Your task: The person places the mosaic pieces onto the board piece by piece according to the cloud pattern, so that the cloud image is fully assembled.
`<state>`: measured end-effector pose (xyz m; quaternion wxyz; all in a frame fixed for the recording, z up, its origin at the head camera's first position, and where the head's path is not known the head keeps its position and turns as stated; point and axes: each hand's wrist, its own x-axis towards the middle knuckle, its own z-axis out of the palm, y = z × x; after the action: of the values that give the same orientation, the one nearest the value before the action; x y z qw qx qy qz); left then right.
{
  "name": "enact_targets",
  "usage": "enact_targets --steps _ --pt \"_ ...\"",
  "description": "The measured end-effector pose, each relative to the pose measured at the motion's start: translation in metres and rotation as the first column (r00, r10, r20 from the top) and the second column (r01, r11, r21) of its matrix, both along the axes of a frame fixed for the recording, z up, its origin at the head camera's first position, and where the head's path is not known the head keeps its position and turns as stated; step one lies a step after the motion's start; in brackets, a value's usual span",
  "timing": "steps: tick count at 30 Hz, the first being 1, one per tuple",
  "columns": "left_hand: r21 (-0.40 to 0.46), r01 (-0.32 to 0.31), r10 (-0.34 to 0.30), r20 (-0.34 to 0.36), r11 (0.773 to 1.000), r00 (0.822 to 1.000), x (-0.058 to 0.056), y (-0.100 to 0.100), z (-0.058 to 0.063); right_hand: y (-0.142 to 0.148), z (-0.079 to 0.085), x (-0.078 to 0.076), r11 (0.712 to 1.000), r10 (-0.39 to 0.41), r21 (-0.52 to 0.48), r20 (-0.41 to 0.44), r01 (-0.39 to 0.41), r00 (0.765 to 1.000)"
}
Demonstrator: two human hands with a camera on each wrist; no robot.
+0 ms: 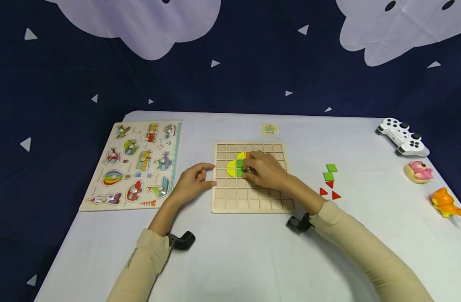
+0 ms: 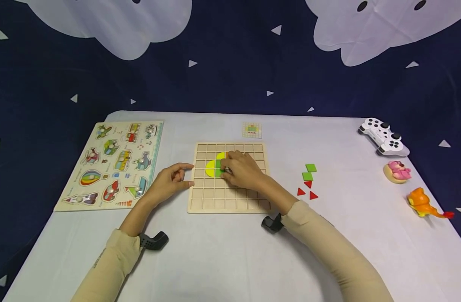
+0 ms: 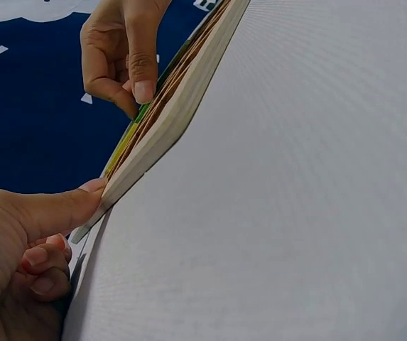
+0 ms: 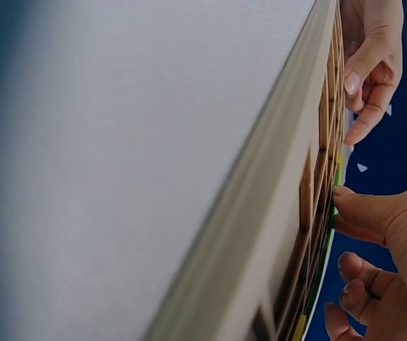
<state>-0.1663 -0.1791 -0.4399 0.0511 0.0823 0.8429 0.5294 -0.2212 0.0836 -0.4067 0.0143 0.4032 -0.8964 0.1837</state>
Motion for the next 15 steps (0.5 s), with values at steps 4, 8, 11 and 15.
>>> enact_targets --steps 4,8,11,15 --pt "-0.012 -0.006 0.007 0.007 1.0 1.0 0.001 -0.001 0.001 -0.002 0.0 0.002 1.0 -0.015 0.007 -0.005 0.015 1.0" --pt "-0.012 -0.015 0.015 0.012 1.0 1.0 0.001 -0.001 0.001 -0.004 0.001 0.006 0.999 -0.031 0.017 -0.02 0.031 0.999" --pt "-0.008 -0.011 0.011 0.009 1.0 1.0 0.001 0.0 0.001 -0.001 0.004 0.009 0.999 -0.049 0.008 -0.046 0.05 0.998" --pt "0.001 -0.006 0.006 0.011 1.0 1.0 0.001 0.001 0.001 0.013 0.01 0.011 0.994 -0.097 -0.046 -0.053 0.094 0.994"
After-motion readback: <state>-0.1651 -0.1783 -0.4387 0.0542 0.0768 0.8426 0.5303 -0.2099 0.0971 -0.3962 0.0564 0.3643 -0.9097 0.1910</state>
